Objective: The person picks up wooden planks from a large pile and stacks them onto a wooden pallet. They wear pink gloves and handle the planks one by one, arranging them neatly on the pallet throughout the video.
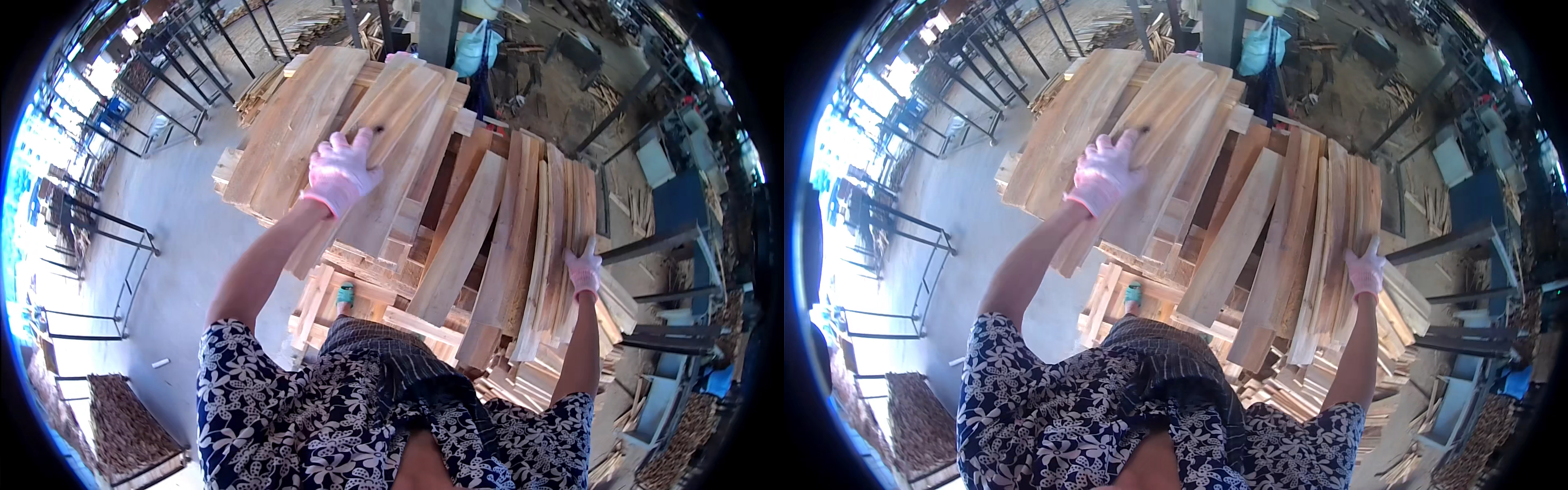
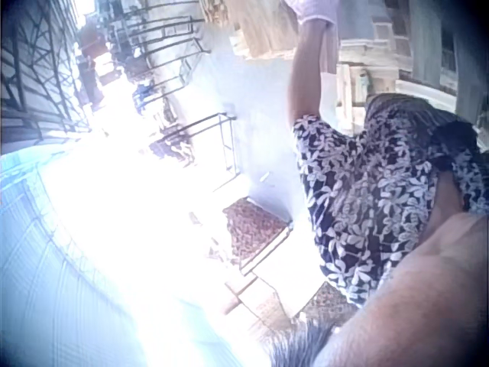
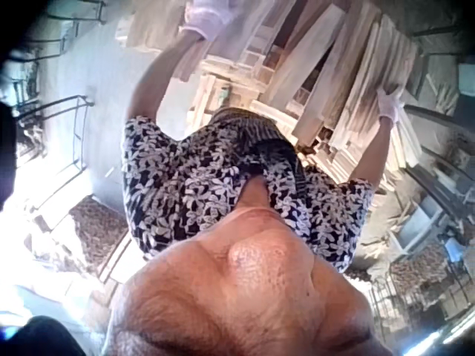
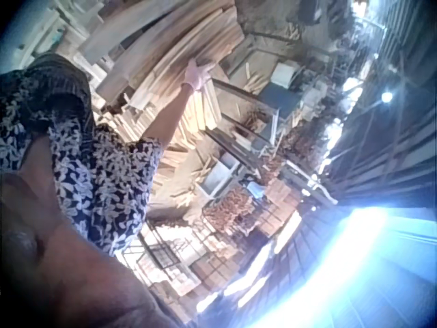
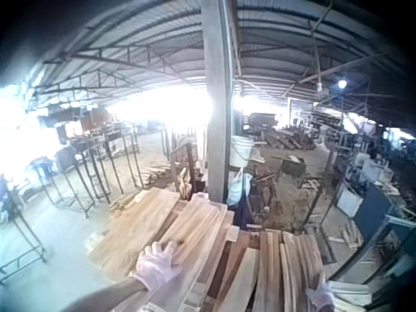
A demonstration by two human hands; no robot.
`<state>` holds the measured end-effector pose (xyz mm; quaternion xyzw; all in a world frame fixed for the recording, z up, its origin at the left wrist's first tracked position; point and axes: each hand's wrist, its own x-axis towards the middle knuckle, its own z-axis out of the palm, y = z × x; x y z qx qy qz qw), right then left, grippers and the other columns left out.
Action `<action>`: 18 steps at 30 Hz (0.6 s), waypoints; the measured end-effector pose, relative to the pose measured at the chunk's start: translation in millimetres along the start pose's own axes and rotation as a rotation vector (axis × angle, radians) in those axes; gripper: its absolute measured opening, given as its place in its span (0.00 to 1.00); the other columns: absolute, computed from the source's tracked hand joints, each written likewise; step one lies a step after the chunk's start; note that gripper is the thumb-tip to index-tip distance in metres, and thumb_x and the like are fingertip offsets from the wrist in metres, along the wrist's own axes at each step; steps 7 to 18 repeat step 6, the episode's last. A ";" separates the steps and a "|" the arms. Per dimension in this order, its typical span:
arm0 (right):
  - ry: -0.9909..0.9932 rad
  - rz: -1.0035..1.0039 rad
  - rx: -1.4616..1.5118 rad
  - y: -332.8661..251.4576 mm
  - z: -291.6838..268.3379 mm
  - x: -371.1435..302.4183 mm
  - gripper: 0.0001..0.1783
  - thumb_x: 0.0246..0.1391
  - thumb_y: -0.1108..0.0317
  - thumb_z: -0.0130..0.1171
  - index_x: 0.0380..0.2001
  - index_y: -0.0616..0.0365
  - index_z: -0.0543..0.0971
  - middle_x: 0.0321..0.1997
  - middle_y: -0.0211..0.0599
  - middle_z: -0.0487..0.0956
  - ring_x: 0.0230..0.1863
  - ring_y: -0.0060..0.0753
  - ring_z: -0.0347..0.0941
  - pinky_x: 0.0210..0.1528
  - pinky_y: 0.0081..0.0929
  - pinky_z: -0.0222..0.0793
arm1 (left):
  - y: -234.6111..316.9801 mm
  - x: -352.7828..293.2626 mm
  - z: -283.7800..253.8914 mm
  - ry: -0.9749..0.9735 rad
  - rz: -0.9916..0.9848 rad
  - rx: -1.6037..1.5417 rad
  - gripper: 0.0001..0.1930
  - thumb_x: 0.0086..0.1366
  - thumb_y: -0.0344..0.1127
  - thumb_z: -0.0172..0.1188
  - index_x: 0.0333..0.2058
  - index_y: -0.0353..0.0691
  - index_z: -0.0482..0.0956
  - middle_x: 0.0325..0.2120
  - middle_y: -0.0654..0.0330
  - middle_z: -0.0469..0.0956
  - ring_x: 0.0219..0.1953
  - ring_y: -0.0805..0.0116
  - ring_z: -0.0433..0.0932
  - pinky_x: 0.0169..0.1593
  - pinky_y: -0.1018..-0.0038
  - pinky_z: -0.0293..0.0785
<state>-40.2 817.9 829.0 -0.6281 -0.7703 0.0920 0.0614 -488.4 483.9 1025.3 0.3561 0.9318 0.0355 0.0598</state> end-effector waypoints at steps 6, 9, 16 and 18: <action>-0.087 -0.062 0.021 -13.0 -25.0 23.7 0.62 0.43 0.48 0.72 0.77 0.48 0.51 0.69 0.68 0.67 0.65 0.77 0.68 0.68 0.48 0.69 | -5.6 18.2 -14.6 0.017 -0.016 -0.057 0.37 0.61 0.58 0.64 0.65 0.50 0.65 0.61 0.41 0.68 0.65 0.43 0.68 0.64 0.47 0.67; -0.087 -0.062 0.021 -13.0 -25.0 23.7 0.62 0.43 0.48 0.72 0.77 0.48 0.51 0.69 0.68 0.67 0.65 0.77 0.68 0.68 0.48 0.69 | -5.6 18.2 -14.6 0.017 -0.016 -0.057 0.37 0.61 0.58 0.64 0.65 0.50 0.65 0.61 0.41 0.68 0.65 0.43 0.68 0.64 0.47 0.67; -0.087 -0.062 0.021 -13.0 -25.0 23.7 0.62 0.43 0.48 0.72 0.77 0.48 0.51 0.69 0.68 0.67 0.65 0.77 0.68 0.68 0.48 0.69 | -5.6 18.2 -14.6 0.017 -0.016 -0.057 0.37 0.61 0.58 0.64 0.65 0.50 0.65 0.61 0.41 0.68 0.65 0.43 0.68 0.64 0.47 0.67; -0.087 -0.062 0.021 -13.0 -25.0 23.7 0.62 0.43 0.48 0.72 0.77 0.48 0.51 0.69 0.68 0.67 0.65 0.77 0.68 0.68 0.48 0.69 | -5.6 18.2 -14.6 0.017 -0.016 -0.057 0.37 0.61 0.58 0.64 0.65 0.50 0.65 0.61 0.41 0.68 0.65 0.43 0.68 0.64 0.47 0.67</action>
